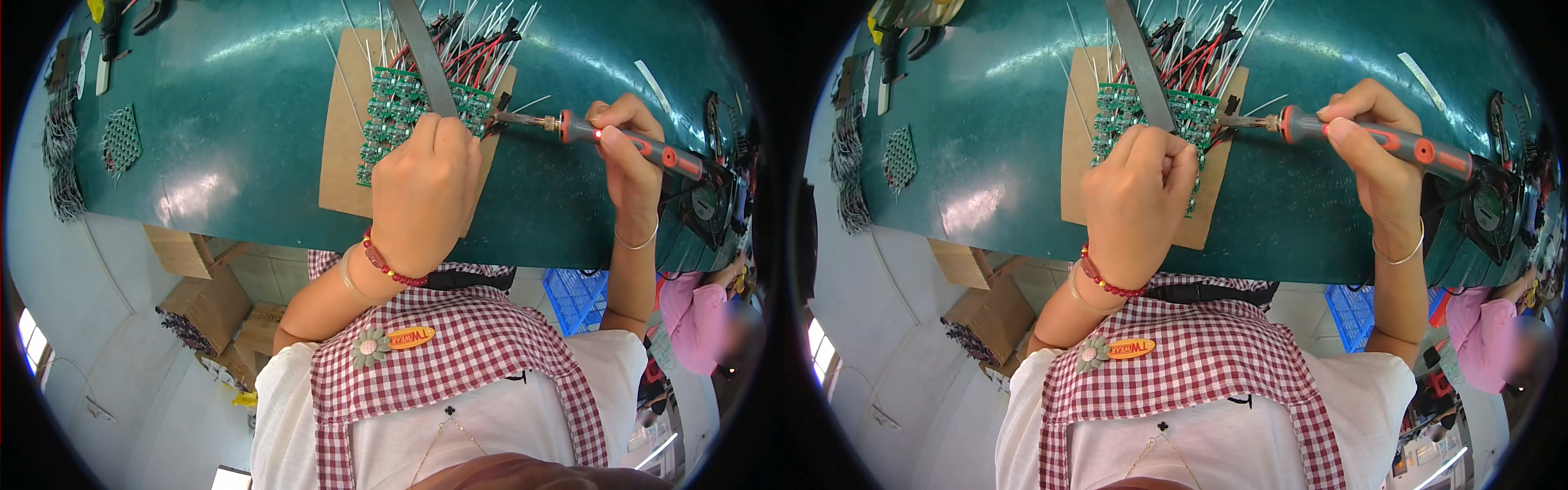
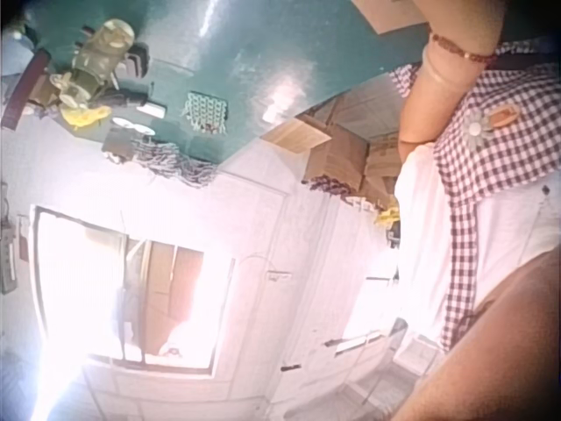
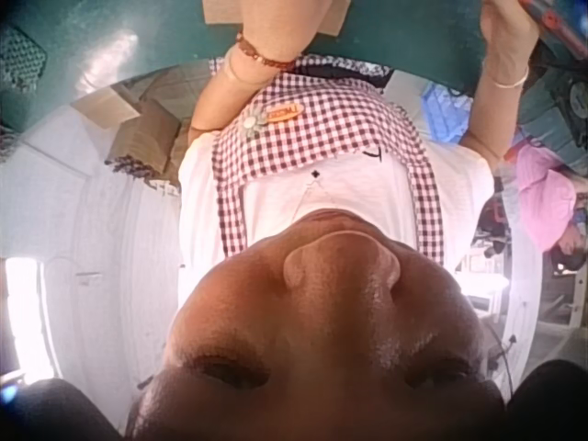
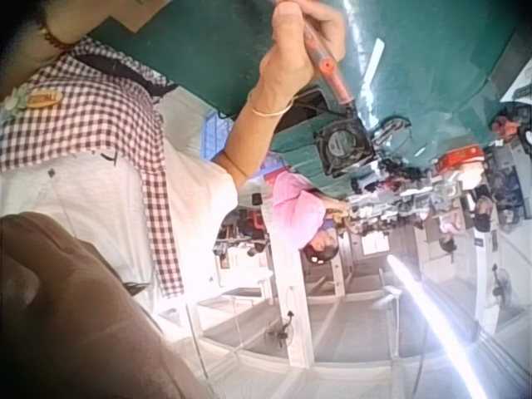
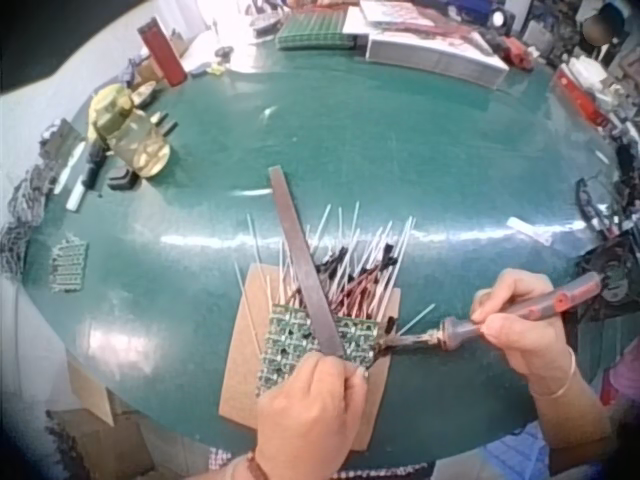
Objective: The person is soldering electronic components onto a printed circuit board.
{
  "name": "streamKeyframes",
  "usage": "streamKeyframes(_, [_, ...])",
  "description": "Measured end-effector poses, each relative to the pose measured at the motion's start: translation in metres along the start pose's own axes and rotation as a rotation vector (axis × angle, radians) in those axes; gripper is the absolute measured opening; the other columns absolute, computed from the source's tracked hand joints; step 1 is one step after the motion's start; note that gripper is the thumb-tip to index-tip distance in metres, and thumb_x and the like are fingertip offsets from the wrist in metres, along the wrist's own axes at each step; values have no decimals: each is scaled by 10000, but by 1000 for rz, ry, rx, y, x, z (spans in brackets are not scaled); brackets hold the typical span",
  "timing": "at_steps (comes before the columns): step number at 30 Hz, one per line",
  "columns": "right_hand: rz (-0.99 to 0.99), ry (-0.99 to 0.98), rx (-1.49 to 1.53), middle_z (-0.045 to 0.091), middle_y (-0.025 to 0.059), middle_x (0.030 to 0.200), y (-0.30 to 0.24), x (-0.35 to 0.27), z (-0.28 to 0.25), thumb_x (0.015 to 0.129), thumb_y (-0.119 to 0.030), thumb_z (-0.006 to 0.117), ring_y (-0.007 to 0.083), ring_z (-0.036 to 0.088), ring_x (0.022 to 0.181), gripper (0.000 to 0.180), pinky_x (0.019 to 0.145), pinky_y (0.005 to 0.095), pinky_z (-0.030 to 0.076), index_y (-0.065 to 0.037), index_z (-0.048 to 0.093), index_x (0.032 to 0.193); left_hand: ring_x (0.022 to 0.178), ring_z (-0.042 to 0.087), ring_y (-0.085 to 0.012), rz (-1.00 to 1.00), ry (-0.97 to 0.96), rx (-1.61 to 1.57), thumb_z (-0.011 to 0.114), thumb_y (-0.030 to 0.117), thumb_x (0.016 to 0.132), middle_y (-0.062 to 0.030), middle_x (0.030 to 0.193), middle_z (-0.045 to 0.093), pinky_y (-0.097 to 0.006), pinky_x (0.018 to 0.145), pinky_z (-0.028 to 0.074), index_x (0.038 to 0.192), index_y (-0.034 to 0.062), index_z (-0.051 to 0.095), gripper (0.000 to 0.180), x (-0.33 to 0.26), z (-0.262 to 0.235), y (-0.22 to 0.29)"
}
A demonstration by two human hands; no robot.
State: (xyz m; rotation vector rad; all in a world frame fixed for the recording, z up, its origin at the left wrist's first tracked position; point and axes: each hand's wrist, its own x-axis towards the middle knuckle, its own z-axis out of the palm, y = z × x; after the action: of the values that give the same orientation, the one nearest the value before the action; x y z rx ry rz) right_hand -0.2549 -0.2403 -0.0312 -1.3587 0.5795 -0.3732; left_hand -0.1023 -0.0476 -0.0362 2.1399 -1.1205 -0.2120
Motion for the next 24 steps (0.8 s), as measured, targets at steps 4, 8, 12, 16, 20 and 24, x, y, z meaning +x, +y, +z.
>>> streamKeyframes(4, [34,11,-7,577,24,785,2,1,4,817,-87,661,66,451,722,98,657,216,332,-7,623,861,504,556,-226,8,-8,17,735,45,774,-64,686,573,-324,459,422,743,45,571,167,1,3,-2])
streamKeyframes(8, [16,15,-11,583,23,796,2,1,6,819,-91,663,66,462,723,101,661,213,340,-7,628,866,511,564,-241,37,6,76,732,53,779,-70,697,579,-333,462,433,748,48,572,163,1,5,-2])
streamKeyframes(12, [-3,14,-90,585,27,799,-5,2,9,830,-95,651,66,472,714,114,653,214,352,1,635,888,512,567,-237,35,8,80,731,46,778,-68,699,574,-331,468,443,759,47,578,154,0,6,-3])
streamKeyframes(16, [-139,146,-92,566,42,773,-22,-13,-3,892,-181,631,87,499,709,218,636,229,375,18,632,980,568,609,-247,-38,-15,-17,699,77,821,-93,734,563,-344,496,481,801,36,534,172,-3,-14,-2])
streamKeyframes(20, [-298,182,-138,588,88,850,-24,-33,8,920,-401,638,168,556,760,485,677,283,443,19,577,1156,561,591,-146,-325,-168,-356,727,70,836,-64,698,613,-284,501,457,861,18,576,161,-8,-40,-8])
streamKeyframes(24, [-446,105,-226,637,154,986,-6,-53,51,829,-214,758,244,606,923,498,813,375,493,-18,535,1229,566,502,-26,-511,-309,-751,722,61,857,8,680,596,-209,498,395,853,17,604,125,-37,-56,-4])
